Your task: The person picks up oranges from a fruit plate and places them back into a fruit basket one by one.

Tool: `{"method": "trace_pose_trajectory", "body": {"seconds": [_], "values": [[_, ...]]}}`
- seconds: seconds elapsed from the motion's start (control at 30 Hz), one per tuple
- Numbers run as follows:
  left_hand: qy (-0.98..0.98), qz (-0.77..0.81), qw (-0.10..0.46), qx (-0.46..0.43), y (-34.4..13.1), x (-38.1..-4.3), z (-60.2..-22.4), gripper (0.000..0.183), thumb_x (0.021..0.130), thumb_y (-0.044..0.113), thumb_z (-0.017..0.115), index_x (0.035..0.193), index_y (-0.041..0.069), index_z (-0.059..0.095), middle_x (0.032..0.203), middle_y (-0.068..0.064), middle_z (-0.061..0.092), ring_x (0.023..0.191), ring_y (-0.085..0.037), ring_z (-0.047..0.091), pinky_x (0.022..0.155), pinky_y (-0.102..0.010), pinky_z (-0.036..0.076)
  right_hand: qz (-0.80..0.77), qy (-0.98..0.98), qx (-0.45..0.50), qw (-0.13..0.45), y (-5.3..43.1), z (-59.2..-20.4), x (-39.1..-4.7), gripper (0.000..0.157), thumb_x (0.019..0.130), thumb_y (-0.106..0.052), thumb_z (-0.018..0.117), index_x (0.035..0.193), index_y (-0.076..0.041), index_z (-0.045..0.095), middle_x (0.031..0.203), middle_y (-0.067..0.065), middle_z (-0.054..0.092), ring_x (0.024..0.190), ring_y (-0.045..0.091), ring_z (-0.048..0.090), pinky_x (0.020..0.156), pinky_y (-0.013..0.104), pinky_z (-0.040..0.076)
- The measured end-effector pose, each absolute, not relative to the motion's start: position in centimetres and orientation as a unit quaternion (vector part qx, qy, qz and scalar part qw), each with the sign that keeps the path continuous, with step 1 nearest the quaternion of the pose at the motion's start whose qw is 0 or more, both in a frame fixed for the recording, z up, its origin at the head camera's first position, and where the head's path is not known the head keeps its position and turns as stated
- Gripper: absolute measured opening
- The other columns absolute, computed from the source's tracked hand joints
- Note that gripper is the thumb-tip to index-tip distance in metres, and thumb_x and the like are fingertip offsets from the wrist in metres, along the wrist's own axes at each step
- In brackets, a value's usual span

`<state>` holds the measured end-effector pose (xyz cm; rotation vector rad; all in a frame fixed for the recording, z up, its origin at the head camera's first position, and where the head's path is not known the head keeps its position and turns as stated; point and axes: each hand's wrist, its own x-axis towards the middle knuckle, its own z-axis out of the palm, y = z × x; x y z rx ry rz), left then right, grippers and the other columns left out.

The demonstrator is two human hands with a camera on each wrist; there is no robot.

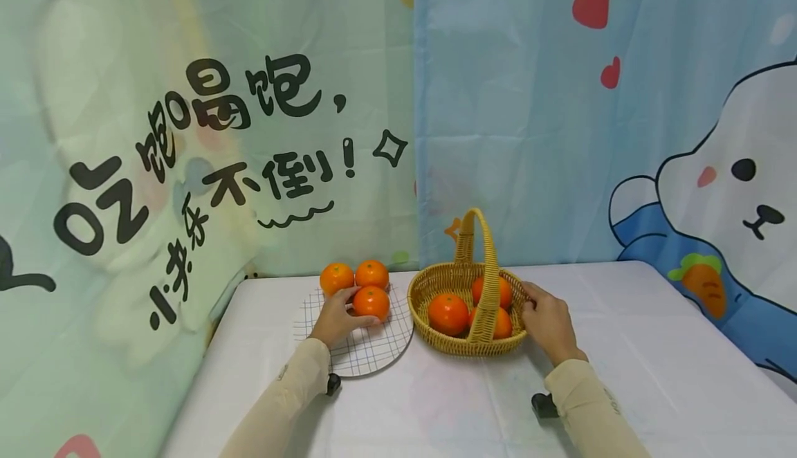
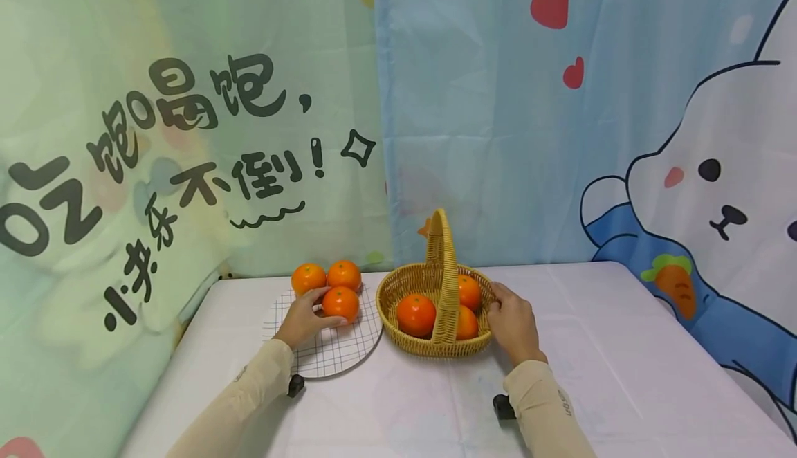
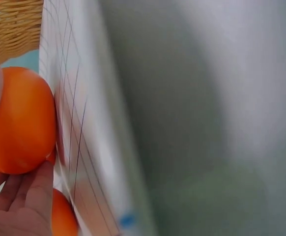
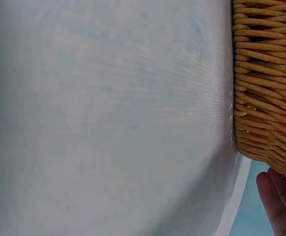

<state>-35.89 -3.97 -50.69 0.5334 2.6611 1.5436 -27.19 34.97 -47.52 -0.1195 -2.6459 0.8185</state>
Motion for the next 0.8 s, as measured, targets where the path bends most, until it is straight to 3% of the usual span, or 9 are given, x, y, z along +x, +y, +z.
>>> {"method": "trace_pose_trajectory", "body": {"seconds": [0.17, 0.8], "values": [[0.854, 0.492, 0.007, 0.172, -4.2, -35.9, -50.4, 0.084, 0.071, 0.036, 0.087, 0.137, -0.003, 0.050, 0.136, -0.016, 0.053, 0.117, -0.030, 0.057, 0.098, -0.043, 0.048, 0.289, -0.939, -0.045, 0.179, 35.0, -47.6, -27.3, 0.045, 0.095, -0.001, 0.043, 0.139, 0.007, 0.047, 0.139, 0.026, 0.049, 0.122, 0.046, 0.050, 0.095, 0.057, 0.045], [0.857, 0.483, -0.016, 0.178, -3.2, -36.3, -47.4, 0.086, 0.074, 0.033, 0.086, 0.141, -0.004, 0.046, 0.137, -0.019, 0.053, 0.118, -0.031, 0.057, 0.099, -0.042, 0.047, 0.287, -0.939, -0.044, 0.184, 35.1, -47.7, -27.4, 0.045, 0.094, -0.001, 0.044, 0.138, 0.008, 0.048, 0.137, 0.027, 0.049, 0.123, 0.048, 0.048, 0.099, 0.059, 0.041]]}}
